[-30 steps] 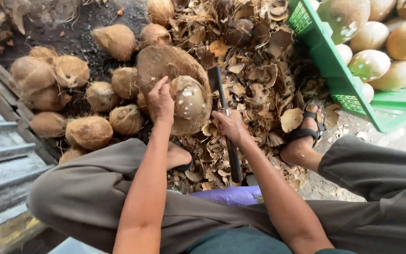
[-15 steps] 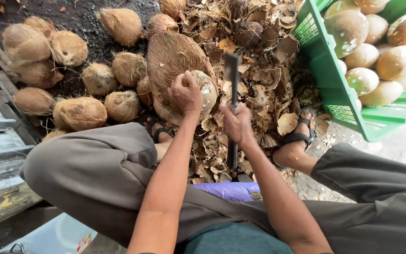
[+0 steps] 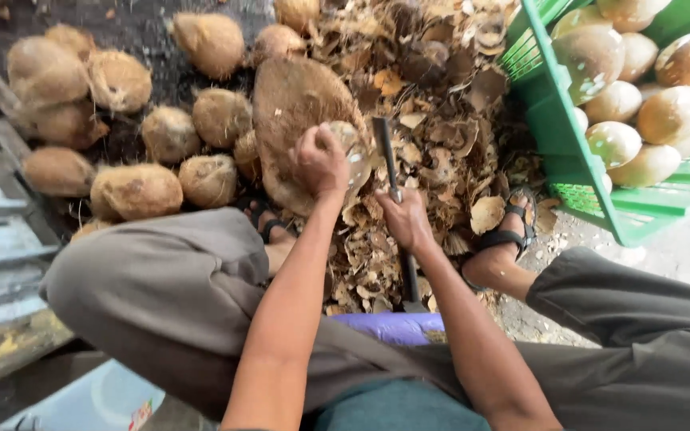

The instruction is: Peeling the outer fibrous husk from coconuts using a large knife or machete.

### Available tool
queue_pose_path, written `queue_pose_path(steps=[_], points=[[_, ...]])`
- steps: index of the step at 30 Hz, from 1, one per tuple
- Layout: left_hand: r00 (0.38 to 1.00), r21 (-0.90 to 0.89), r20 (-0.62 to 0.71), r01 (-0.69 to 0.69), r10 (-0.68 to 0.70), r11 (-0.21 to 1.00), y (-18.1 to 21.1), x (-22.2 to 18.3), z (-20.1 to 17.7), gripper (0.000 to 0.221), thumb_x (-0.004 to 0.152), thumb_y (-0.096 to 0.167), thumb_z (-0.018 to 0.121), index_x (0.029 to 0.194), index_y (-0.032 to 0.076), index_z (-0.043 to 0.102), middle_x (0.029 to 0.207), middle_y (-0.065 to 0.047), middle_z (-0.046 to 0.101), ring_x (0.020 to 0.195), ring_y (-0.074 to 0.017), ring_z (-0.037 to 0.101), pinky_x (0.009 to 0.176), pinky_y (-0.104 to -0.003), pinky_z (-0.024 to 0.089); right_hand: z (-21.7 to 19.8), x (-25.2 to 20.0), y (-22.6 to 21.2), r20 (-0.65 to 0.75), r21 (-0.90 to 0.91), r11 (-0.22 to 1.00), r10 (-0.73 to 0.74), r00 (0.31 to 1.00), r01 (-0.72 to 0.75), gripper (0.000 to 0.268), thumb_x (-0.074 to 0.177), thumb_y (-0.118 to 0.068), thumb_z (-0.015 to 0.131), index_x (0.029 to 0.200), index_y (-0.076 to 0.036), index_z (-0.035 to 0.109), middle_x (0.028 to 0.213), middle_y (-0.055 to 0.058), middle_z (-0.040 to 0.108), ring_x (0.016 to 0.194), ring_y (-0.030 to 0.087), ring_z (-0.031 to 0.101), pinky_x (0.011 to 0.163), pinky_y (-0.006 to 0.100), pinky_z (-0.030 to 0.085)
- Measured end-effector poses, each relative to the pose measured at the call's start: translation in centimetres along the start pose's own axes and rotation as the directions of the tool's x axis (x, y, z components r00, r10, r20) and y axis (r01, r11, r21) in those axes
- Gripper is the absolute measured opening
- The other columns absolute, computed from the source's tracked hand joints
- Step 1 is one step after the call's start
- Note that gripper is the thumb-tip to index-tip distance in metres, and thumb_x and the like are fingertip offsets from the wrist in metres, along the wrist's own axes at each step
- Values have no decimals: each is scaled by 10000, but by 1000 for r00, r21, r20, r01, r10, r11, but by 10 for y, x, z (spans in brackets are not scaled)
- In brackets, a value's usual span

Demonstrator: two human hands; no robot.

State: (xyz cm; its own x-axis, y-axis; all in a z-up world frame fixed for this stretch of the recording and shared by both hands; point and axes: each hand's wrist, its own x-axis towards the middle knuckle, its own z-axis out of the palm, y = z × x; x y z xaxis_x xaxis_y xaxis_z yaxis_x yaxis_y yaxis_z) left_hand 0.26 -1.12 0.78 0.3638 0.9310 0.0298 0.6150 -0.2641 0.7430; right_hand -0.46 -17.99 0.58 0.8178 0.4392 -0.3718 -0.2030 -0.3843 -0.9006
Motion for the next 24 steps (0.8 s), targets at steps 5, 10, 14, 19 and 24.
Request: queue_pose_path(steps=[5, 10, 14, 19, 24], points=[[998, -27, 24, 57, -56, 998, -12, 0, 1, 401, 968, 514, 442, 954, 229, 723, 956, -37, 731, 956, -271, 664, 896, -487, 484, -14, -14, -61, -127, 163, 966, -182, 975, 202, 375, 995, -283, 641, 657, -149, 550, 482, 6, 539, 426, 142, 556, 445, 237, 436], [999, 16, -28, 30, -29, 999, -10, -2, -4, 363, 943, 496, 498, 949, 218, 732, 955, -79, 732, 975, -338, 663, 865, -521, 511, 12, -16, -21, -192, 389, 901, -122, 974, 190, 412, 986, -189, 649, 605, -92, 526, 427, 66, 473, 357, 171, 532, 391, 251, 449], [998, -92, 22, 65, -63, 994, 13, 14, -17, 433, 835, 586, 623, 899, 179, 759, 912, -101, 754, 977, -369, 676, 901, -465, 511, 19, 7, 39, -16, 82, 953, 294, 956, -292, 408, 873, -309, 757, 580, -70, 605, 441, 124, 551, 376, 241, 581, 415, 361, 464], [959, -76, 148, 256, -243, 964, -3, 43, -22, 536, 645, 765, 722, 882, 288, 781, 925, 16, 771, 1034, -267, 705, 939, -367, 529, 4, 21, -2, -5, 352, 932, 96, 995, -88, 332, 936, -235, 701, 664, -104, 561, 458, 55, 486, 359, 149, 517, 348, 270, 416], [953, -93, 140, 283, -269, 955, 4, 28, -25, 553, 759, 704, 677, 971, 200, 761, 965, -69, 717, 987, -310, 685, 943, -482, 453, 2, 7, -40, -92, 379, 917, -92, 991, 120, 320, 1032, -263, 622, 747, -141, 546, 502, 25, 512, 374, 125, 512, 359, 219, 437]])
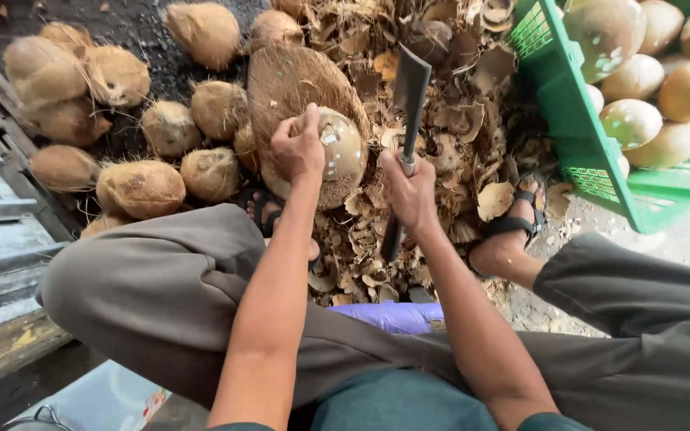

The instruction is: Peeling the outer fibrous husk from coconuts using a large knife or machete.

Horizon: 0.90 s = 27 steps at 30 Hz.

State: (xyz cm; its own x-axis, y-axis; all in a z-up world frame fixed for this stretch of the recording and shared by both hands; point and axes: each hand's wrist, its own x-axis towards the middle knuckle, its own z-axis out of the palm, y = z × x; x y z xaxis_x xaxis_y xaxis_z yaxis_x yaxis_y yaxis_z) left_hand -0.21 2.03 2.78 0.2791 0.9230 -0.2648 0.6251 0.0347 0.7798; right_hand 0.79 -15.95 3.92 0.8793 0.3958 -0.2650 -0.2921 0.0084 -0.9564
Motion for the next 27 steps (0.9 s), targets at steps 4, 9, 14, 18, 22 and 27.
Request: queue_pose_path(steps=[4, 9, 14, 18, 22, 27], points=[[998, -32, -24, -51, 51, 998, -6, -6, 4, 570, 823, 687, 650, 999, 153, 741, 996, -112, 686, 1000, -324, 651, 960, -534, 433, 6, -1, 52, 99, -12, 992, 125, 987, -124, 342, 988, -267, 653, 684, -128, 579, 476, 34, 545, 370, 137, 542, 359, 246, 463], [999, 54, -7, -48, 48, 997, -14, -4, 7, 522, 761, 679, 675, 986, 213, 745, 1049, -57, 692, 1094, -319, 653, 987, -485, 455, -3, -7, -5, -7, 86, 995, -41, 999, 41, 375, 954, -180, 672, 609, -99, 550, 419, 75, 519, 333, 161, 556, 357, 256, 438], [997, 32, -40, -65, 66, 997, -7, -1, 12, 508, 753, 669, 688, 977, 217, 749, 1047, -60, 702, 1084, -309, 671, 986, -462, 477, -3, 6, 18, -14, 42, 991, -127, 992, 128, 326, 1012, -225, 629, 706, -128, 571, 473, 31, 548, 379, 137, 559, 385, 230, 451], [992, 3, -13, -123, 123, 992, 2, -15, 1, 483, 840, 605, 670, 1005, 157, 742, 1042, -112, 691, 1039, -328, 659, 958, -499, 468, -13, -1, 80, 255, -118, 963, 264, 930, -241, 188, 958, -162, 620, 831, -27, 584, 508, 54, 533, 380, 175, 523, 356, 305, 448], [999, 43, -3, -43, 43, 998, -9, -9, -10, 480, 766, 623, 714, 992, 202, 757, 1045, -77, 724, 1084, -329, 682, 953, -454, 501, -7, -8, 68, 47, -220, 944, 263, 964, -247, 354, 839, -328, 752, 683, -44, 607, 544, 125, 552, 530, 229, 563, 513, 384, 419], [987, 24, 124, -102, 98, 995, -10, 12, -3, 424, 907, 566, 574, 876, 193, 774, 938, -80, 740, 1002, -319, 705, 913, -426, 499, -23, 12, 14, 82, -31, 980, 200, 976, -199, 394, 961, -218, 698, 623, -111, 525, 429, 28, 490, 327, 144, 497, 338, 267, 425]])
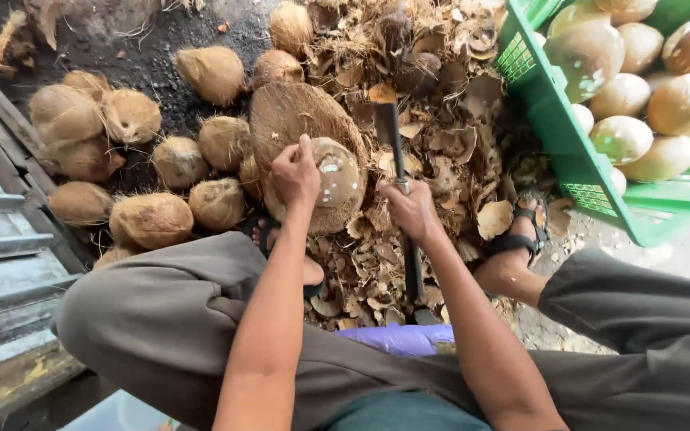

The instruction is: Peeling the outer fibrous husk from coconuts using a large knife or machete.

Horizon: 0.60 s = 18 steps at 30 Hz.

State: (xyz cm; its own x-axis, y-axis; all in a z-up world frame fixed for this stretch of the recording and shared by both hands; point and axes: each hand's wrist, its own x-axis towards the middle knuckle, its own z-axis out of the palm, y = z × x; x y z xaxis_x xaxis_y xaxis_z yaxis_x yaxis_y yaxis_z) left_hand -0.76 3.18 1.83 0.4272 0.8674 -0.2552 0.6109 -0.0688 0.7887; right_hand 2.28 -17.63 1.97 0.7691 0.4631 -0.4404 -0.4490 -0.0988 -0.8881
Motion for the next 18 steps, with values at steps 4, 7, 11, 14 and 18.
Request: queue_pose_path(steps=[4, 7, 11, 14, 18], points=[[993, -22, 33, -112, 112, 994, -35, 45, 31, 391, 923, 473, 536, 748, 166, 702, 844, -90, 696, 924, -315, 701, 885, -428, 502, 2, -6, -36, -22, 16, 996, -93, 995, 93, 397, 975, -174, 654, 608, -91, 527, 431, 44, 474, 323, 138, 496, 332, 252, 407], [990, 167, 89, -120, 107, 979, -21, 55, 31, 402, 836, 525, 535, 661, 184, 657, 739, -36, 683, 895, -315, 697, 824, -417, 506, 11, -4, -31, -18, 66, 982, -174, 985, 175, 427, 990, -167, 654, 603, -114, 484, 425, 26, 445, 322, 118, 477, 324, 226, 384], [980, 231, 177, -130, 90, 964, -20, 58, 35, 378, 794, 464, 516, 596, 160, 624, 686, -88, 670, 843, -358, 691, 768, -427, 505, 17, -6, -1, 31, -197, 977, -73, 997, 78, 386, 981, -318, 671, 671, -130, 538, 481, 49, 513, 389, 163, 511, 399, 276, 426], [978, 253, 199, -117, 66, 960, -10, 61, 34, 369, 785, 470, 516, 574, 180, 606, 657, -78, 659, 823, -348, 694, 743, -415, 501, 13, 1, 5, 70, -193, 970, -134, 988, 145, 385, 960, -273, 676, 632, -108, 559, 471, 54, 522, 404, 172, 541, 424, 283, 440], [976, 203, 192, -142, 103, 969, -6, 68, 35, 350, 756, 446, 536, 515, 193, 549, 561, -52, 589, 689, -318, 661, 665, -387, 479, 27, -2, -48, -55, 98, 893, -435, 899, 439, 442, 1019, -91, 564, 590, -94, 462, 383, 45, 392, 302, 141, 448, 359, 240, 390]])
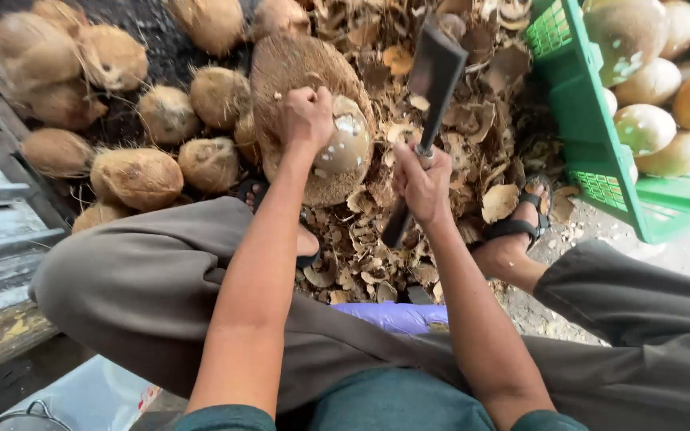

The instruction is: Peeling the outer fibrous husk from coconuts using a large knife or machete.

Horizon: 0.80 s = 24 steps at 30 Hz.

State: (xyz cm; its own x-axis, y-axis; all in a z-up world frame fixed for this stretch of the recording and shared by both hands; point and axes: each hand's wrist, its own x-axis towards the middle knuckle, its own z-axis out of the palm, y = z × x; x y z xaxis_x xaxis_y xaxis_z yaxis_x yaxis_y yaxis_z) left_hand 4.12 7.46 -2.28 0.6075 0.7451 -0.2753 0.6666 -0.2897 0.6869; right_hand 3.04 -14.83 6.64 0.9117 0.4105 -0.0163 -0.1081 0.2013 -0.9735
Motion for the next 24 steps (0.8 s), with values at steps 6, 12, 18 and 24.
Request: queue_pose_path(steps=[6, 12, 18, 24], points=[[1000, 44, 14, -1, 0, 999, 7, -4, 8, 339, 740, 417, 531, 533, 153, 582, 627, -127, 643, 752, -385, 673, 687, -428, 506, 4, -15, 22, 116, -387, 892, 299, 947, -234, 402, 962, -287, 649, 618, -123, 522, 488, 52, 485, 478, 177, 478, 504, 328, 383], [1000, 59, 27, 2, -4, 998, -4, 10, 15, 354, 745, 445, 521, 560, 157, 609, 654, -112, 666, 781, -375, 686, 689, -429, 496, 6, -2, -6, -37, -29, 1000, -9, 999, 8, 374, 1023, -106, 585, 655, -99, 517, 437, 28, 446, 356, 131, 479, 390, 239, 409], [1000, -21, 3, 5, -5, 1000, -8, -6, 16, 334, 751, 407, 545, 562, 142, 621, 648, -142, 648, 781, -348, 676, 759, -406, 490, -18, -19, 55, -30, -382, 867, 333, 942, -319, 440, 930, -299, 691, 568, -110, 526, 421, 44, 495, 426, 150, 499, 480, 302, 396], [995, -168, -30, -99, 96, 981, -2, -14, 8, 395, 783, 358, 541, 572, 25, 557, 631, -228, 579, 737, -384, 623, 785, -437, 464, -6, 2, -14, -50, -112, 991, 65, 997, -70, 442, 1016, -235, 635, 596, -123, 559, 407, 53, 501, 344, 150, 519, 412, 234, 410]])
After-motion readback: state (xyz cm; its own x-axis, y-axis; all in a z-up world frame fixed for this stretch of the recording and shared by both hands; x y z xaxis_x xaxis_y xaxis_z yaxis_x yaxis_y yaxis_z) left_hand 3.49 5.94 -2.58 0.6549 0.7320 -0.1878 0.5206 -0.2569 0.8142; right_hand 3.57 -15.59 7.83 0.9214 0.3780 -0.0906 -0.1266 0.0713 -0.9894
